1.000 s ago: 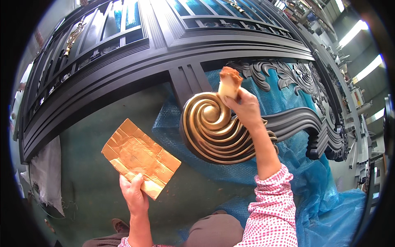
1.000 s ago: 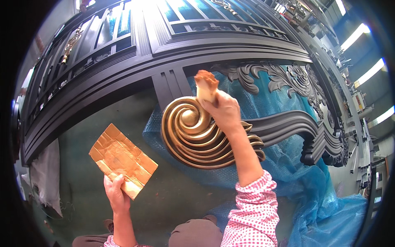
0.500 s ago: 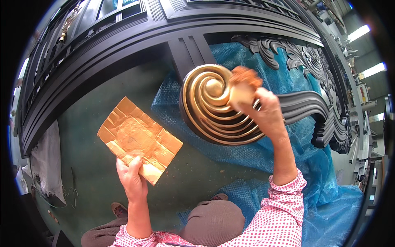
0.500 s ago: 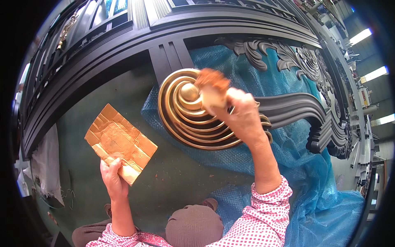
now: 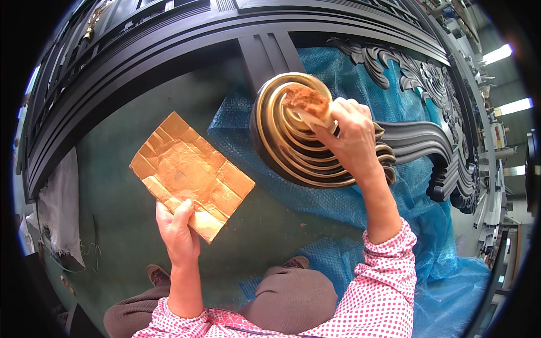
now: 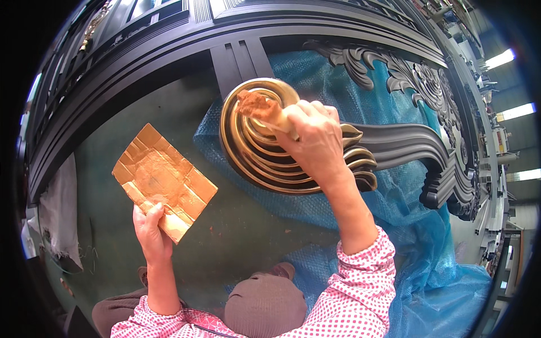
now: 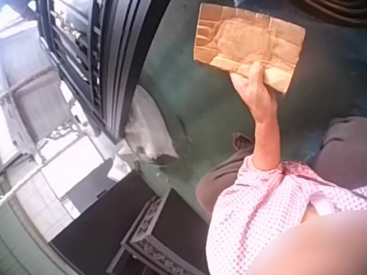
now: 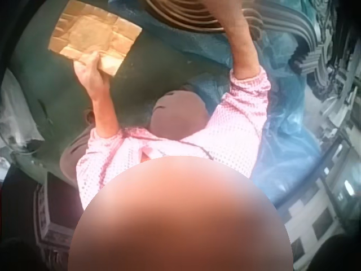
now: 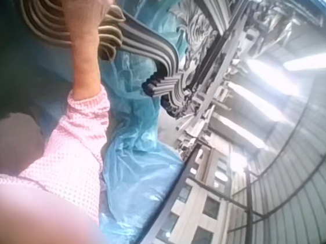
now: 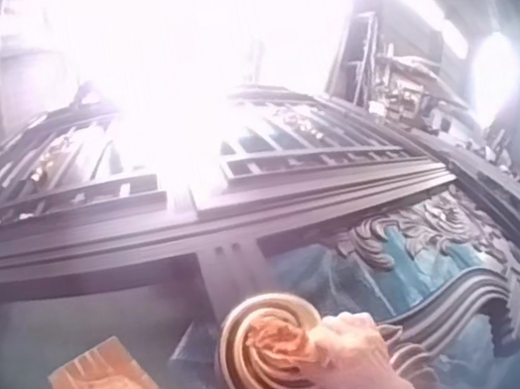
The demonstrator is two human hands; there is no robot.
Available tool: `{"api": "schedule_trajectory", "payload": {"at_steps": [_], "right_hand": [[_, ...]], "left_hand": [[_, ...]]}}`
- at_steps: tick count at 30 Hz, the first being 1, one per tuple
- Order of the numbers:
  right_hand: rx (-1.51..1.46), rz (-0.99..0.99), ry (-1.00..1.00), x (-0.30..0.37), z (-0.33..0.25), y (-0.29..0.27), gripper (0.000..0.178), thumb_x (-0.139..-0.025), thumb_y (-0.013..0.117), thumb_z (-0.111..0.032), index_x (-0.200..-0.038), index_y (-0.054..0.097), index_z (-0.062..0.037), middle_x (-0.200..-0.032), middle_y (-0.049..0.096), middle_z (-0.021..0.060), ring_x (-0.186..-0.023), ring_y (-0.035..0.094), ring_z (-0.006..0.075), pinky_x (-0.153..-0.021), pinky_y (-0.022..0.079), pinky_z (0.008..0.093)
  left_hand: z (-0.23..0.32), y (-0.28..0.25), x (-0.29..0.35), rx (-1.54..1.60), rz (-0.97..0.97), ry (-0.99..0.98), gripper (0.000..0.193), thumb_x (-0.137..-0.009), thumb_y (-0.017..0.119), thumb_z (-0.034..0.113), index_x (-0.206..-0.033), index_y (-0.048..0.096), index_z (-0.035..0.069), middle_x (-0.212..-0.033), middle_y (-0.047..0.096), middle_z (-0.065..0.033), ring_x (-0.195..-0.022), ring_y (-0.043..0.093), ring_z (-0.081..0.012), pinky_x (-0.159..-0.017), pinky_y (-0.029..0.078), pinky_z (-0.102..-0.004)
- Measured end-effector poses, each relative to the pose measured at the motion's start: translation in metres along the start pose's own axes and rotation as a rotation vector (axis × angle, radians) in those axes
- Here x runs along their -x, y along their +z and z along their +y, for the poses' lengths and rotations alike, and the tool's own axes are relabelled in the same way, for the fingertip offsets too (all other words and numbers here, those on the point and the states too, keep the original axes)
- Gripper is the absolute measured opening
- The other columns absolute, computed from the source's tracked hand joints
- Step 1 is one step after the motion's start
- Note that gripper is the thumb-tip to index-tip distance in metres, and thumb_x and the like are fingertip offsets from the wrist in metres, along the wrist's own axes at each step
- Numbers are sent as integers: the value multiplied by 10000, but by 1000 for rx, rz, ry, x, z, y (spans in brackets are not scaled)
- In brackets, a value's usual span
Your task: The person sits on the floor and applies gold leaf to a black metal scrollwork ornament using a sponge. They hold a gold leaf sheet in one hand and dab the ornament with the sponge in the other, occasionally dipping the sponge into a container to reload material.
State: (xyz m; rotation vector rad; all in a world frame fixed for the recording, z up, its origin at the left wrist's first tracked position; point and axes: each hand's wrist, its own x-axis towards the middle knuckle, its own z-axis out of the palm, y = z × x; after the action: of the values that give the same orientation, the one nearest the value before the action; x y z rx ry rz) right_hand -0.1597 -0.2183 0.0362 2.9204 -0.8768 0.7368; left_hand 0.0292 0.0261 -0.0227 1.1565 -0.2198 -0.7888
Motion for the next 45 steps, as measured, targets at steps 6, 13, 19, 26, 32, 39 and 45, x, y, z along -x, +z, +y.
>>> {"api": "schedule_trajectory", "payload": {"at_steps": [6, 13, 19, 26, 32, 39, 45], "right_hand": [[-30, 89, 33, -4, 6, -4, 218, -718, 703, -238, -776, 578, -69, -750, 552, 57, -760, 537, 244, -709, 382, 356], [170, 134, 16, -13, 18, -8, 193, -757, 645, -278, -784, 577, -100, -716, 541, 34, -714, 532, 233, -686, 375, 365], [-381, -281, 205, -13, -1, -4, 222, -748, 666, -271, -789, 589, -67, -719, 538, 51, -742, 537, 244, -705, 378, 364], [132, 73, -18, -18, 19, 0, 190, -739, 662, -203, -758, 592, -27, -697, 548, 92, -689, 528, 266, -628, 406, 362], [-542, -306, 166, -19, -3, -12, 248, -746, 679, -247, -795, 625, -10, -687, 577, 123, -644, 565, 269, -618, 432, 362], [21, -122, 86, -24, 12, -8, 220, -762, 658, -263, -741, 587, -55, -742, 594, 112, -745, 579, 284, -678, 419, 400], [-536, -111, 320, -26, -7, -18, 255, -773, 689, -235, -870, 631, -6, -708, 599, 61, -656, 551, 112, -616, 448, 257]], "left_hand": [[0, 5, 4, 6, 26, 9, 417, -810, 498, 15, -1207, 378, -28, -1089, 523, -119, -960, 544, -174, -876, 437, -313], [0, 7, 2, 19, 18, 10, 412, -812, 503, 15, -1201, 376, -32, -1086, 524, -118, -958, 544, -167, -873, 437, -312], [-1, 1, 5, 6, 23, 0, 411, -814, 506, 11, -1200, 374, -31, -1075, 523, -113, -946, 544, -163, -869, 440, -309], [0, 7, 6, 18, 25, -22, 418, -811, 507, 9, -1204, 373, -32, -1084, 521, -116, -954, 541, -164, -873, 437, -311], [3, 11, 6, 54, 41, 13, 395, -811, 509, -2, -1189, 394, -25, -1056, 529, -99, -923, 542, -150, -855, 436, -300], [1, 6, 5, 71, 14, -6, 399, -809, 509, -1, -1190, 394, -24, -1066, 527, -97, -947, 535, -149, -869, 428, -299], [0, 7, 6, 61, 42, 13, 405, -810, 507, 2, -1196, 387, -26, -1068, 525, -101, -943, 535, -151, -866, 430, -299]]}}
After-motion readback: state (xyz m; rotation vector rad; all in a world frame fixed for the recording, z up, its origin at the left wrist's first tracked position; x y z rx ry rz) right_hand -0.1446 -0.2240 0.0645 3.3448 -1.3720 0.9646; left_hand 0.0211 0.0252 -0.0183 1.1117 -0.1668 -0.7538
